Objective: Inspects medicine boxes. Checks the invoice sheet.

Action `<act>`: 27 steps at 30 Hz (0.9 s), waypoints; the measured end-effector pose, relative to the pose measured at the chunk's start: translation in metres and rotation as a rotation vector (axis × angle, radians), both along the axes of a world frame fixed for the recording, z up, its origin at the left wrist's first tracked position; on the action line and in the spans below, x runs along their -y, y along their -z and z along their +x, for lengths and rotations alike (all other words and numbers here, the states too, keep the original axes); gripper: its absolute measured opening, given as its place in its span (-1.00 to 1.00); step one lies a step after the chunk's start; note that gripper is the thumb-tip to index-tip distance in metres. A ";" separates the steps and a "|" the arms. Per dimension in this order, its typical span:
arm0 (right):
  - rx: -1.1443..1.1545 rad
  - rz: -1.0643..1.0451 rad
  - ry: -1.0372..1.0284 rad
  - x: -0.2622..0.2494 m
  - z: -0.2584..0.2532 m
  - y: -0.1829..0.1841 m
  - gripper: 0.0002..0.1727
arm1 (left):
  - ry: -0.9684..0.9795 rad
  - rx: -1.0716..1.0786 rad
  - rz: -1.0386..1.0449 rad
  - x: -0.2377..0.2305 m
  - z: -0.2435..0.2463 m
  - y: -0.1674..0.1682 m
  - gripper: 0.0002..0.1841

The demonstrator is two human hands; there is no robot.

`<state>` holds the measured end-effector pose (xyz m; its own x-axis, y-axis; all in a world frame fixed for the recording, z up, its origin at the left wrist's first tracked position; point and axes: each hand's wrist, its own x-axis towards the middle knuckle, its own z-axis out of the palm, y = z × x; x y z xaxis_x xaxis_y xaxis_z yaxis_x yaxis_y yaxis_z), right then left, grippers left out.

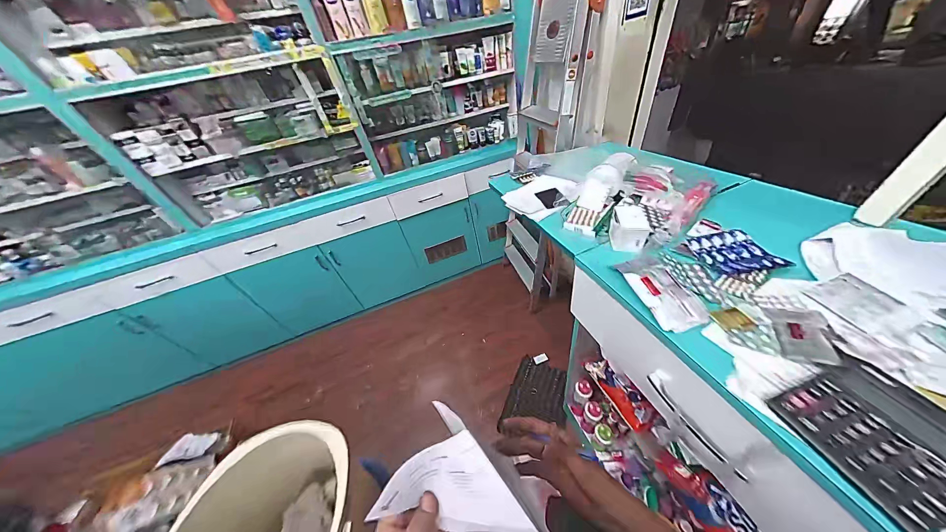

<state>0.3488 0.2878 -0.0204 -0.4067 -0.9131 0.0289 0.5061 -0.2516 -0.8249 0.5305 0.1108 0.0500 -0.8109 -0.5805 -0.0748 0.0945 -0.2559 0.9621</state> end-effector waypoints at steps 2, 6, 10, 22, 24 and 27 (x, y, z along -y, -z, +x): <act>0.003 0.136 0.101 0.045 -0.043 -0.009 -0.39 | 0.044 0.044 0.016 0.038 -0.070 0.007 -0.63; 0.182 0.376 0.038 0.116 -0.125 -0.023 -0.64 | 0.011 0.086 -0.008 0.119 -0.183 0.042 -0.63; 0.235 0.092 0.080 0.188 -0.213 0.024 -0.70 | -0.030 0.152 -0.102 0.211 -0.253 0.056 -0.64; -0.838 0.612 1.061 0.273 -0.411 -0.011 -0.71 | 0.210 0.373 -0.553 0.430 -0.475 0.077 -0.84; -0.937 0.790 1.244 0.271 -0.430 -0.030 -0.68 | 0.264 0.218 -0.374 0.429 -0.541 0.071 -0.79; -0.926 0.973 1.433 0.265 -0.442 -0.054 -0.66 | 0.503 0.023 -0.089 0.427 -0.619 0.059 -0.79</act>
<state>-0.0928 0.0227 0.0339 -0.8943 0.1852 0.4073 -0.2198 0.6111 -0.7604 -0.0887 -0.3166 -0.0092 -0.9903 -0.1240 -0.0635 -0.0403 -0.1809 0.9827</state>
